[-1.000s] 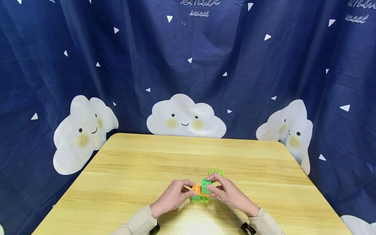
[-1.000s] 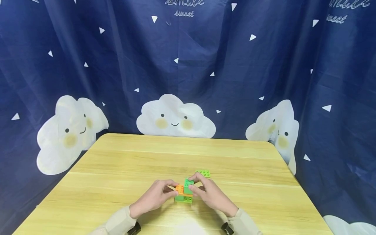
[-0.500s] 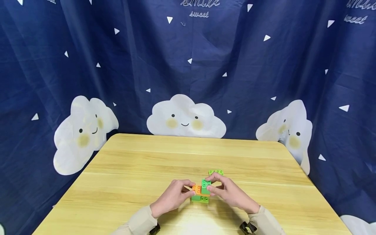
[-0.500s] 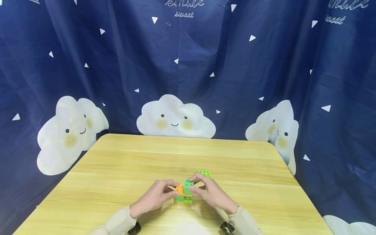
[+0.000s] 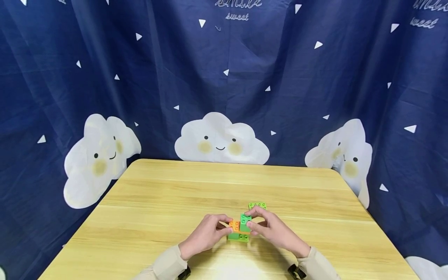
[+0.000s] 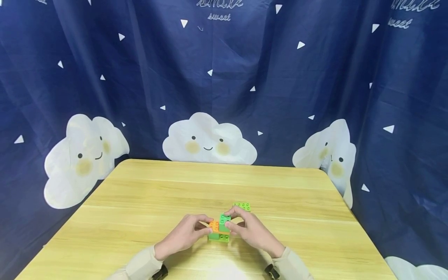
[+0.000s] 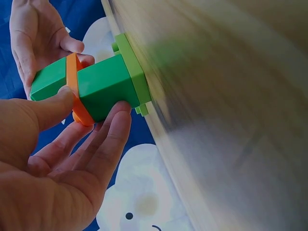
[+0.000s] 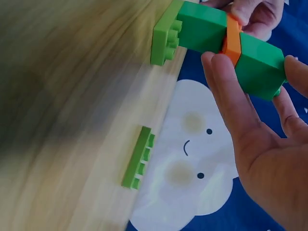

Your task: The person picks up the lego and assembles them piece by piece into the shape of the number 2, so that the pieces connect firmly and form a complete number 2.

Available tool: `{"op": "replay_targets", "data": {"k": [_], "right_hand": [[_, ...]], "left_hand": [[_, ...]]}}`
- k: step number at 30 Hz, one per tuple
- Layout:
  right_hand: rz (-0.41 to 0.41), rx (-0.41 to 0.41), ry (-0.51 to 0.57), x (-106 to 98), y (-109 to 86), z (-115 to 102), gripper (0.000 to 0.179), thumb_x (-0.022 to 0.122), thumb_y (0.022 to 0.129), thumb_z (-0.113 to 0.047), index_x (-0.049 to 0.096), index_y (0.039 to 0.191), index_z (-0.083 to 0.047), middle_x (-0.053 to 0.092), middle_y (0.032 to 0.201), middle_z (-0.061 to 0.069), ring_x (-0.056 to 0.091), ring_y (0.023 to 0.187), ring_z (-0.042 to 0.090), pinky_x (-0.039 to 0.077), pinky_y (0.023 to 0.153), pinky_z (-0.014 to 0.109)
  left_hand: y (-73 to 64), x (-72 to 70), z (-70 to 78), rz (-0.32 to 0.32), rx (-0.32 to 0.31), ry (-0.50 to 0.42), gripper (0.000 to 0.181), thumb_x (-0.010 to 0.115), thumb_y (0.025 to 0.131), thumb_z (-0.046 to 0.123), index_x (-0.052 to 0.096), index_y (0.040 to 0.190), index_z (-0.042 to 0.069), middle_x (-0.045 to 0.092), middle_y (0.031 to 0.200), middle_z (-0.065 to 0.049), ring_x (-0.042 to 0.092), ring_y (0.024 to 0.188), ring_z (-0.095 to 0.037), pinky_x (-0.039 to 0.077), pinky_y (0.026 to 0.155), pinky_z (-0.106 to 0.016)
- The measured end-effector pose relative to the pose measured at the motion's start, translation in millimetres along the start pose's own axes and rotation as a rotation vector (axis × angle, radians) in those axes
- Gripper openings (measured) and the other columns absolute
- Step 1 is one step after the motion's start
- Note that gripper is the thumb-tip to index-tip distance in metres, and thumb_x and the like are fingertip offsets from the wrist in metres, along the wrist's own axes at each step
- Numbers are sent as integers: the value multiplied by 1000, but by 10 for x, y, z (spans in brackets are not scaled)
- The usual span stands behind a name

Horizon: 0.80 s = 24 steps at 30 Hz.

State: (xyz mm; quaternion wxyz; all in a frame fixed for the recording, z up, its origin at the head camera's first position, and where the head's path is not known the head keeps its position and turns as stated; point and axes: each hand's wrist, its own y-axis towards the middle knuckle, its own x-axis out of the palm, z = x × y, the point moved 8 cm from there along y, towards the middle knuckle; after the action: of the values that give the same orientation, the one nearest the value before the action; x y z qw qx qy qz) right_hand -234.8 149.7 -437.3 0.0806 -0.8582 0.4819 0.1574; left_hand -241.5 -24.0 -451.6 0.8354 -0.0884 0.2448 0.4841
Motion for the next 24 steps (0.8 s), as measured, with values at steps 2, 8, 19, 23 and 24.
{"op": "replay_targets", "data": {"k": [2,8,19,23,24], "right_hand": [[11,-8,-31,-4,-2,-11,33,62,104,-29,59,130,-9,58,130,17,73,97,33,62,82,40],[30,-19,-136,-21,-12,-53,30,61,104,-32,62,128,-15,59,135,13,71,106,25,60,84,32],[118,-62,-289,-259,23,-72,35,63,103,-32,65,134,-15,66,135,13,67,112,26,57,90,28],[150,-69,-317,-403,60,-28,36,66,101,-30,66,134,-13,69,126,12,67,106,22,58,87,28],[157,-74,-326,-442,73,-21,37,67,100,-29,66,133,-12,69,123,13,67,105,21,58,87,28]], "left_hand": [[0,-4,-2,1,2,0,31,71,98,15,70,124,-1,73,118,-13,73,90,-11,59,76,-19],[1,-4,-10,1,0,-1,31,71,98,15,69,124,-1,73,118,-13,74,90,-11,58,76,-19],[0,-3,-4,3,-12,2,33,71,98,16,69,125,-2,73,119,-14,74,90,-11,58,76,-19],[-1,-4,2,4,-14,2,32,71,97,16,69,124,-2,73,118,-15,74,89,-12,59,76,-19],[-1,-4,2,5,-15,3,32,71,98,16,69,124,-2,73,119,-15,74,89,-12,59,76,-19]]}}
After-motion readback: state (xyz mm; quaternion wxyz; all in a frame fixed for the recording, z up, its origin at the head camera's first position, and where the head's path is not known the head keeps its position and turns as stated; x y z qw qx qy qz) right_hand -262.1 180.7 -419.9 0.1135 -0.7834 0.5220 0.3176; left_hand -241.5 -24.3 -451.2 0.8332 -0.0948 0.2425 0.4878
